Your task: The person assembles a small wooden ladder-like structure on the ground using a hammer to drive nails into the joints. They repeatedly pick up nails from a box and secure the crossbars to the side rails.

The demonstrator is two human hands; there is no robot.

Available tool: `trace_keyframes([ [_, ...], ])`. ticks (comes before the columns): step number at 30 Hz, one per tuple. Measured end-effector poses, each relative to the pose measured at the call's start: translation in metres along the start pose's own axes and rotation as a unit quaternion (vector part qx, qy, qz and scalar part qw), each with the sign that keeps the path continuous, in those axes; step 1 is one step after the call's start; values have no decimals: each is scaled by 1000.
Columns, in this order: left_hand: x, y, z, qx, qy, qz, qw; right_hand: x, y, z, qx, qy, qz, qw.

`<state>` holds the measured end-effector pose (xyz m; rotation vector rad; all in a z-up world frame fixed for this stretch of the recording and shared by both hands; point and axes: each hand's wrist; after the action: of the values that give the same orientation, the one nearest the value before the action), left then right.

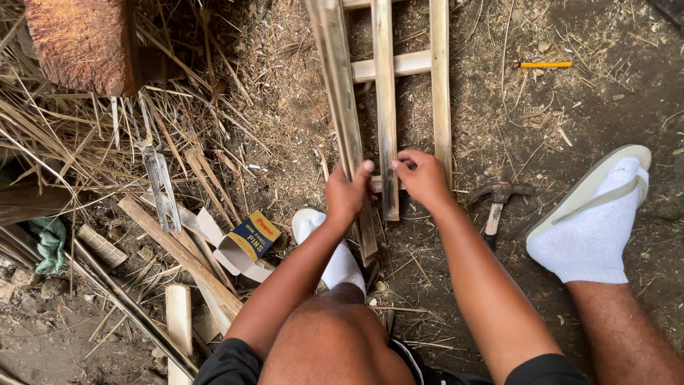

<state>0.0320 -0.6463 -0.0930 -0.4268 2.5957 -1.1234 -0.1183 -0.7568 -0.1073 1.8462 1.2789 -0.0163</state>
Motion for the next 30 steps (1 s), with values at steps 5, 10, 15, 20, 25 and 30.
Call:
trace_keyframes([
  [5,-21,-9,14,52,20,-137,989,5,4,-20,85,6,30,996],
  [10,-16,1,14,70,45,-183,980,11,-1,-15,86,-45,154,983],
  [15,-14,8,10,107,55,-227,966,-2,-10,7,49,-23,172,984],
  [20,-12,9,12,117,56,-241,962,-12,6,11,39,-21,160,986],
  [25,-11,-1,21,93,101,-260,956,-23,28,-4,-33,-76,-6,997],
  [30,0,-7,27,97,168,-247,949,1,52,-41,-82,-31,84,993],
])
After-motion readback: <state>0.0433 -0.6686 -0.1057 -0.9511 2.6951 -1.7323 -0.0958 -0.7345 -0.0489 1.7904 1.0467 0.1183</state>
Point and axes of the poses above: each hand's wrist, its own z-axis towards the middle knuckle, its own x-axis out of the palm, y = z × x, and after that the axes turned 9 degrees about y, right-handed
